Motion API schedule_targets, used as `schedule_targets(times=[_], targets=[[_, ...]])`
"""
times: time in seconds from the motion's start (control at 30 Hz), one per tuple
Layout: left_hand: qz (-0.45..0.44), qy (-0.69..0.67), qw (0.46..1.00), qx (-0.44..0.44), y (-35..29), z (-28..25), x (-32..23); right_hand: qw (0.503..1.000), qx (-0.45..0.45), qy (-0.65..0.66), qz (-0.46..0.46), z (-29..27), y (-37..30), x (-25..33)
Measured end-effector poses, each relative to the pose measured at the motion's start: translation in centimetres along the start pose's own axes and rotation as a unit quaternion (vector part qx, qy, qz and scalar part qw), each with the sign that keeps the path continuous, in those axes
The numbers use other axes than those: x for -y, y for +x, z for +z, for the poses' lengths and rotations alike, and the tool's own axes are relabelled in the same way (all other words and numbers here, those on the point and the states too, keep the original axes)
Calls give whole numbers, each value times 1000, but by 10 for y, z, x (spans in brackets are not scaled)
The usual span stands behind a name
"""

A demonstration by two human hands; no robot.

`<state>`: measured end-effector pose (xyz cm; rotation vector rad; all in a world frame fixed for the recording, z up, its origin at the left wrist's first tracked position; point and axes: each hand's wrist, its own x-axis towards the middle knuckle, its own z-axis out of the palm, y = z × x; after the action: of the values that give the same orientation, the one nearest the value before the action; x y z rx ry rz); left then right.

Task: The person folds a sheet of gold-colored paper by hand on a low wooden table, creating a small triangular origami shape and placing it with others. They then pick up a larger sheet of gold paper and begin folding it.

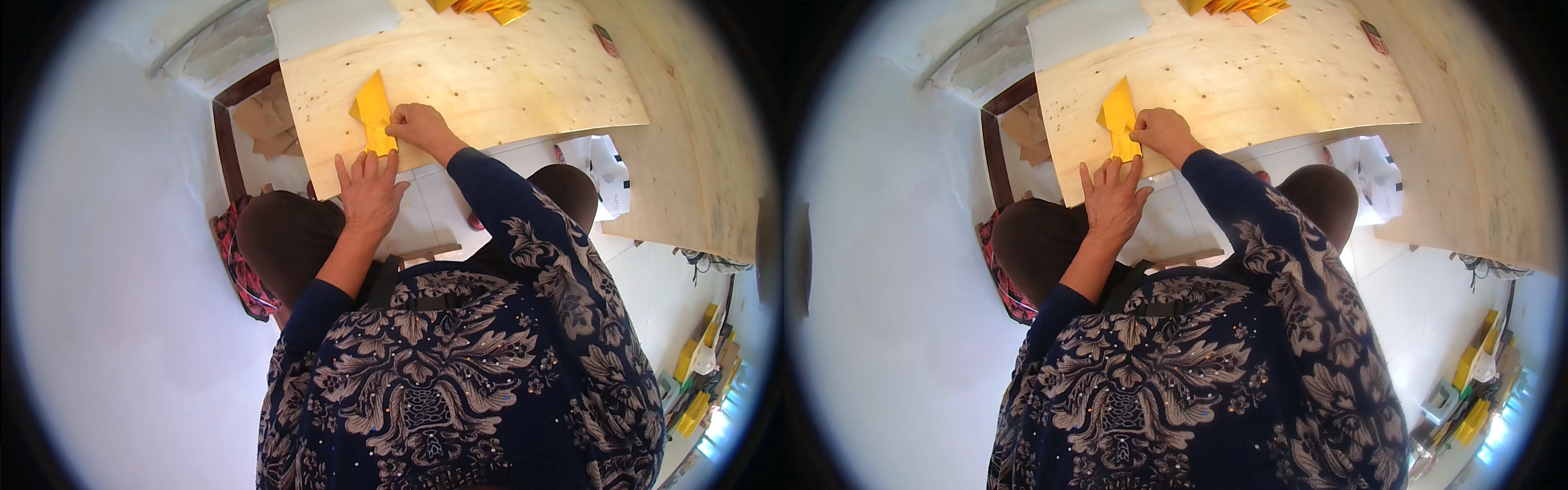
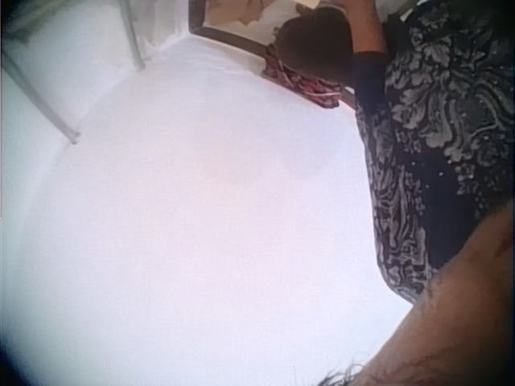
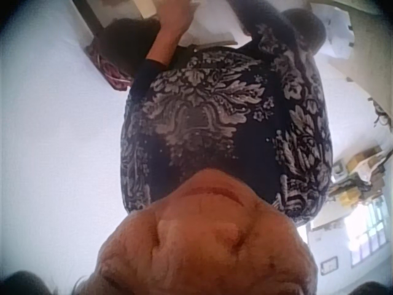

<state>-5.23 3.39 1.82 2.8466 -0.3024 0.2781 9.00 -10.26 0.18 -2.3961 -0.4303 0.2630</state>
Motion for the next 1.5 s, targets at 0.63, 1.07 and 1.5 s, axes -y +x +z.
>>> schedule_targets(times=[0.63,1.07,1.5], targets=[[11,14,999,44,-1,16,-1,973,101,92,186,-20,13,26],[-82,46,991,99,-15,-1,9,973,93,123,173,-15,14,22],[16,6,996,92,13,11,-3,979,72,106,158,-15,11,20]])
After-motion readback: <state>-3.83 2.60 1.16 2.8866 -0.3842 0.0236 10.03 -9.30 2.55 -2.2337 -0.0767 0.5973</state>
